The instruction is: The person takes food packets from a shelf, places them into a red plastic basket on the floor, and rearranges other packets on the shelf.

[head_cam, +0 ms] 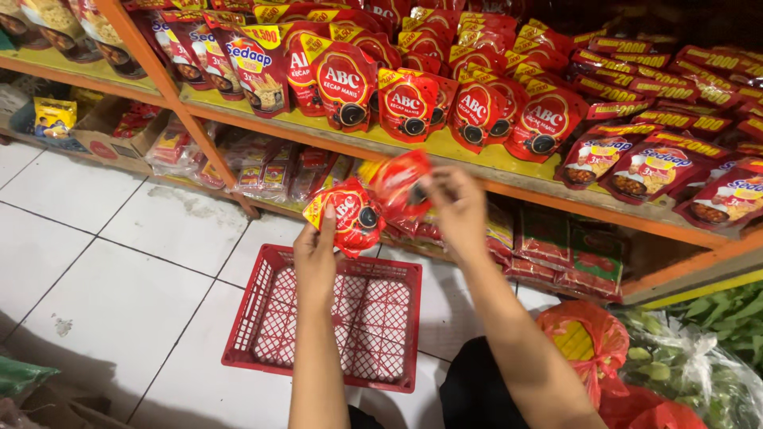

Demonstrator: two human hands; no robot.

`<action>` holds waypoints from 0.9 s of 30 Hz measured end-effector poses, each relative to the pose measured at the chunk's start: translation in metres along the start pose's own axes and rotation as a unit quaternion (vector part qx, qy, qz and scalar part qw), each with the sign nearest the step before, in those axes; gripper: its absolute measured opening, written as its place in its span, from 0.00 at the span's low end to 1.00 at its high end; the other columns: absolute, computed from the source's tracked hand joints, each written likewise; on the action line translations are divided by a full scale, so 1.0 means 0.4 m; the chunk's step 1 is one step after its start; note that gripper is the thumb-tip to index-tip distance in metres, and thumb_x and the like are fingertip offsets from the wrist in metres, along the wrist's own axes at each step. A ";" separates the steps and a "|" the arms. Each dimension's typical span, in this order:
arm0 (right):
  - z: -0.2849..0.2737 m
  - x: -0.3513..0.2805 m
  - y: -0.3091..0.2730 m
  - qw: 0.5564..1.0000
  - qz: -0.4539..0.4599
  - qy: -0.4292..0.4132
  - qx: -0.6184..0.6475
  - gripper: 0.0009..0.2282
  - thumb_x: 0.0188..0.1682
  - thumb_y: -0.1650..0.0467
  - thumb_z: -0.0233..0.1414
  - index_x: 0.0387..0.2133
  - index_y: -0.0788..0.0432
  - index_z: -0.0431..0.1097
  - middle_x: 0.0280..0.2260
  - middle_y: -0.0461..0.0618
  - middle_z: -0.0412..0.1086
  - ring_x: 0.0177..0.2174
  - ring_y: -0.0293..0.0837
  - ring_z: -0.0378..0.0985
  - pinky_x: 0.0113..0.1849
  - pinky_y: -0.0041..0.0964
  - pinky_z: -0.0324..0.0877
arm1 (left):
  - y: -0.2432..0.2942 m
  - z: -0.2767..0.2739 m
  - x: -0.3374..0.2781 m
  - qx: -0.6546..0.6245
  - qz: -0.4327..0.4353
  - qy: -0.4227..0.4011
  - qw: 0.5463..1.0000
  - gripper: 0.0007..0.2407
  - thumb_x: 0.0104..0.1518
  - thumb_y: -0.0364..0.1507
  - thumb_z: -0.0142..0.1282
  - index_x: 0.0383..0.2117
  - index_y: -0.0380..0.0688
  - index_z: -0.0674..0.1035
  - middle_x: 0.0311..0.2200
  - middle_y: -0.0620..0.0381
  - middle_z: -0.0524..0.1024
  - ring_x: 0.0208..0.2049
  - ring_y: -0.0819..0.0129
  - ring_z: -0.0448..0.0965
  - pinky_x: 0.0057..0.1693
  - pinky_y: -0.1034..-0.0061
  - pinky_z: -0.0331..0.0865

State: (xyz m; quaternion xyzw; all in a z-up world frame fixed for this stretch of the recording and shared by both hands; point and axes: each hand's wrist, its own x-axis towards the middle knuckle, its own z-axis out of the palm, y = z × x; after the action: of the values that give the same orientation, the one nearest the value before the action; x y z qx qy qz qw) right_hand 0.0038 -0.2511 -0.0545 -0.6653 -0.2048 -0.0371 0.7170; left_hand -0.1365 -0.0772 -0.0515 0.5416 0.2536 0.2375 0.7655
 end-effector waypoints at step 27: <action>-0.043 -0.009 -0.127 0.948 0.153 -0.236 -0.149 0.12 0.52 0.65 0.58 0.31 0.64 0.75 0.15 0.49 0.70 0.16 0.36 0.69 0.19 0.33 0.59 | -0.068 0.106 0.017 -0.035 0.070 -0.096 0.992 0.16 0.64 0.37 0.55 0.49 0.37 0.81 0.46 0.58 0.78 0.42 0.76 0.79 0.45 0.76 0.76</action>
State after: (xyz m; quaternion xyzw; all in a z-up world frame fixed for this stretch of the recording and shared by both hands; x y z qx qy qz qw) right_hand -0.0118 -0.2741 -0.0084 -0.7778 -0.2565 0.2011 0.5374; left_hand -0.1017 -0.1112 -0.0660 0.5512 0.1316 0.2463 0.7863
